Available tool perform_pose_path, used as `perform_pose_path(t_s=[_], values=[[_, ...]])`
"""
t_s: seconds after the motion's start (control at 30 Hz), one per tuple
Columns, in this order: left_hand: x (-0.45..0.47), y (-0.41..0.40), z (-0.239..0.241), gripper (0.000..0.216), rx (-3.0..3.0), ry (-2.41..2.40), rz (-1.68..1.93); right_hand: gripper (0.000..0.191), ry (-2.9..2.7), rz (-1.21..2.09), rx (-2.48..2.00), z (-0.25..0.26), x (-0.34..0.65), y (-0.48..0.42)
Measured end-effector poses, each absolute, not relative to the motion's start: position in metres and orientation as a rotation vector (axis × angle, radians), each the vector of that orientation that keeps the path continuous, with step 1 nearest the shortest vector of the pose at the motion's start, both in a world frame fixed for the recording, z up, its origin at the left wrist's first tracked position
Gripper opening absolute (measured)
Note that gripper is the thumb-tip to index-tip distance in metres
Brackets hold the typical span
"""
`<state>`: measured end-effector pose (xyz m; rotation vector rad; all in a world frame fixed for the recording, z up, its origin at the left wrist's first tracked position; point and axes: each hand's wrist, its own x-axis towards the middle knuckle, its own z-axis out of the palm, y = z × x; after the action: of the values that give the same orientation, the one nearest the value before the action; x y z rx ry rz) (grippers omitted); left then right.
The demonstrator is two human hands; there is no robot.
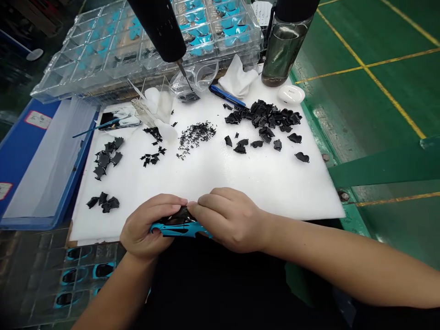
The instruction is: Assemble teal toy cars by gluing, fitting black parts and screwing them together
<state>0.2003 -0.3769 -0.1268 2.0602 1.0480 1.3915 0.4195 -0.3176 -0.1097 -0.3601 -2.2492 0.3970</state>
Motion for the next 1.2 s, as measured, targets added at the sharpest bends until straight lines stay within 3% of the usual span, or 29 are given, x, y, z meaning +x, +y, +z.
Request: perform_pose_path(t_s=[0.23, 0.73, 0.93, 1.07, 1.2], values=[[0.2, -0.376, -0.125, 0.042, 2.152, 1.069, 1.378, 0.036, -2.256, 0.469, -0.351, -0.114, 0.42, -0.316], [0.207, -0.373, -0.119, 0.04, 2.146, 1.165, 1.377, 0.025, -2.192, 0.526, -0.536, -0.114, 0.413, -0.318], [0.207, -0.375, -0.134, 0.063, 1.711, 1.305, 1.296, 0.007, -1.967, 1.038, -1.153, -0.101, 0.406, -0.311], [0.201, -0.373, -0.135, 0.072, 1.614, 1.35, 1.181, 0.019, -1.846, 1.488, -1.389, -0.089, 0.406, -0.302], [0.199, -0.37, -0.127, 0.068, 1.626, 1.359, 1.139, 0.024, -1.83, 1.731, -1.406, -0.083, 0.407, -0.298]])
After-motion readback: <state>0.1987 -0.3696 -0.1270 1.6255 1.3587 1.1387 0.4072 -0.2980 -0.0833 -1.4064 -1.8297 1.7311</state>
